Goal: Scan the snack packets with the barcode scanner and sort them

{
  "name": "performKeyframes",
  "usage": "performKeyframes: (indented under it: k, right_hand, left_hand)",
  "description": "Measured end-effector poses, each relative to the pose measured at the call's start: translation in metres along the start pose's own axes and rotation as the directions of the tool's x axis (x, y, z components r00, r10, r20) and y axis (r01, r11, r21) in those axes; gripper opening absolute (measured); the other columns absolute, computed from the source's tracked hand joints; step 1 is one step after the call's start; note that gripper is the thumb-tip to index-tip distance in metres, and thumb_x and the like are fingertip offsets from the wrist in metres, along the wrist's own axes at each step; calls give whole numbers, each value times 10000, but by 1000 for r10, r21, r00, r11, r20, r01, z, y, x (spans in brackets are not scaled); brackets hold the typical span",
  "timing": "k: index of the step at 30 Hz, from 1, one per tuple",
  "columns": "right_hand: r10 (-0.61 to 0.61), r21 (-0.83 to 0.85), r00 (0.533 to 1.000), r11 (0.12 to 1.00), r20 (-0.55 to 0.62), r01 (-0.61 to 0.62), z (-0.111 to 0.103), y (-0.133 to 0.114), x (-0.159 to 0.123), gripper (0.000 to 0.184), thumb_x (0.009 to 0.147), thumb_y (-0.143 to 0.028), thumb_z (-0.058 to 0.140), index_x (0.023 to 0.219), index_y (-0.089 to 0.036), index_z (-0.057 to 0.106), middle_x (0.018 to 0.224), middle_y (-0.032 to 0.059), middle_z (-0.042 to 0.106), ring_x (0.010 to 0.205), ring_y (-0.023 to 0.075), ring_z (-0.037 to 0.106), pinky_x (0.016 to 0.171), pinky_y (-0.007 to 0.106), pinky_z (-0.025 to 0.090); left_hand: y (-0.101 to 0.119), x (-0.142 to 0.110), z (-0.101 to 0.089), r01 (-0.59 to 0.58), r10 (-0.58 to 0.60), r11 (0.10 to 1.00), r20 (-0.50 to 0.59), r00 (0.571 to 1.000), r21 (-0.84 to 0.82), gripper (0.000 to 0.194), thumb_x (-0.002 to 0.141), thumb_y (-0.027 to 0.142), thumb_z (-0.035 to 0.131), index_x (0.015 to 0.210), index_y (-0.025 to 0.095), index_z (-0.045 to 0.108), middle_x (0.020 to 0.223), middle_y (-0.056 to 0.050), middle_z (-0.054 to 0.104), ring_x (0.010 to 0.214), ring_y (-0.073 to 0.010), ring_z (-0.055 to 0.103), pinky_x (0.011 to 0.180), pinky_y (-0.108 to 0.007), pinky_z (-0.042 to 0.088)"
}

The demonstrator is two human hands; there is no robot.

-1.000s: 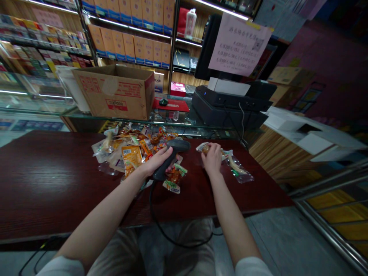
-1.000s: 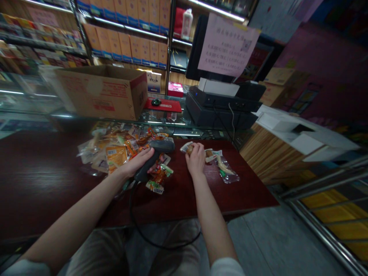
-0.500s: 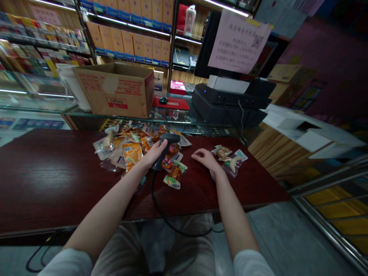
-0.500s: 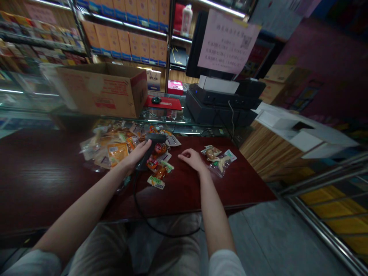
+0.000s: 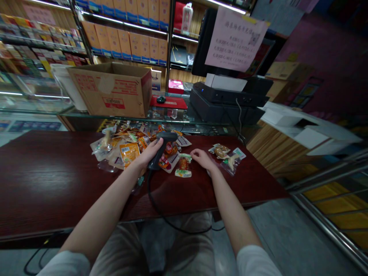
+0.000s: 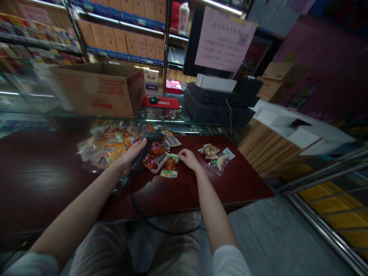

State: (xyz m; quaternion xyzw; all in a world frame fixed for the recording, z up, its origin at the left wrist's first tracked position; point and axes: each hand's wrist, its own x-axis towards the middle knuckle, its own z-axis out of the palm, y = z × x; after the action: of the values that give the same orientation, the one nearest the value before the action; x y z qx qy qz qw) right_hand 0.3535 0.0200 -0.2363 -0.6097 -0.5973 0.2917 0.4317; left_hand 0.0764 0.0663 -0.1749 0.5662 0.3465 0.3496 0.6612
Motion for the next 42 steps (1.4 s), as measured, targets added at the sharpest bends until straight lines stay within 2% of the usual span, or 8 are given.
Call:
performKeyframes:
  k: [3, 5, 9, 15, 29, 33, 37, 42]
  right_hand:
    - [236, 318, 940, 936, -247, -151, -7, 5, 5, 153, 770, -350, 603, 773, -230, 508, 711, -55, 573, 574, 132, 584, 568, 303, 537]
    - [349, 518, 893, 840, -284, -163, -11, 6, 6, 187, 787, -365, 595, 828, -251, 452, 694, -84, 539, 531, 120, 584, 520, 294, 548]
    - [396, 694, 869, 714, -295, -89, -16, 3, 5, 262, 779, -380, 657, 872, -259, 445, 729, -80, 586, 575, 119, 629, 535, 292, 582]
    - [391, 769, 886, 636, -247, -67, -21, 2, 3, 349, 673, -359, 807, 826, -234, 519, 767, -33, 671, 652, 150, 669, 625, 337, 609]
    - [336, 726, 902, 687, -271, -37, -21, -4, 1, 358, 745, -523, 718, 908, -277, 516, 769, -53, 661, 598, 134, 627, 547, 269, 523]
    - [388, 821, 892, 570, -234, -32, -27, 0, 5, 244, 862, -464, 594, 818, -245, 495, 641, -54, 539, 485, 102, 488, 474, 229, 433]
    - [444, 891, 888, 442, -117, -104, -34, -3, 1, 429, 938, -576, 427, 699, -222, 466, 674, 14, 548, 484, 116, 424, 422, 248, 380]
    - [412, 969, 909, 193, 60, -151, -36, -20, -9, 602, 840, -797, 397, 717, -216, 492, 722, 53, 584, 518, 121, 432, 393, 236, 364]
  left_hand:
    - [0, -1, 0, 16, -15, 1000, 31, 999, -22, 607, 771, 739, 598, 980, 177, 504, 568, 13, 608, 399, -112, 539, 389, -212, 412]
    - [3, -3, 1, 30, -28, 999, 45, 999, -36, 593, 780, 721, 606, 983, 173, 508, 562, 19, 598, 410, -114, 545, 385, -206, 408]
    - [10, -9, 6, 31, -25, 997, 89, 996, -69, 529, 833, 660, 597, 1001, 163, 528, 554, 33, 575, 407, -105, 533, 372, -199, 385]
    - [8, -10, 4, 26, -11, 995, 157, 988, -97, 552, 852, 660, 569, 1046, 143, 568, 536, 13, 581, 419, -113, 533, 395, -208, 401]
    - [7, -17, 7, -6, 15, 1000, 315, 949, -30, 672, 807, 723, 561, 1047, 103, 666, 584, -32, 595, 448, -107, 507, 425, -210, 406]
    - [3, -15, 7, -19, 32, 999, 309, 950, -46, 639, 823, 698, 565, 1031, 104, 673, 630, -43, 607, 476, -106, 515, 426, -205, 416]
    - [0, -13, 7, -2, 12, 1000, 308, 951, -31, 634, 839, 694, 546, 1032, 104, 669, 607, -37, 597, 471, -107, 512, 428, -203, 427]
    - [-3, -11, 5, 14, -6, 1000, 332, 943, -21, 642, 840, 690, 549, 1075, 102, 654, 614, -40, 612, 473, -112, 526, 426, -203, 429]
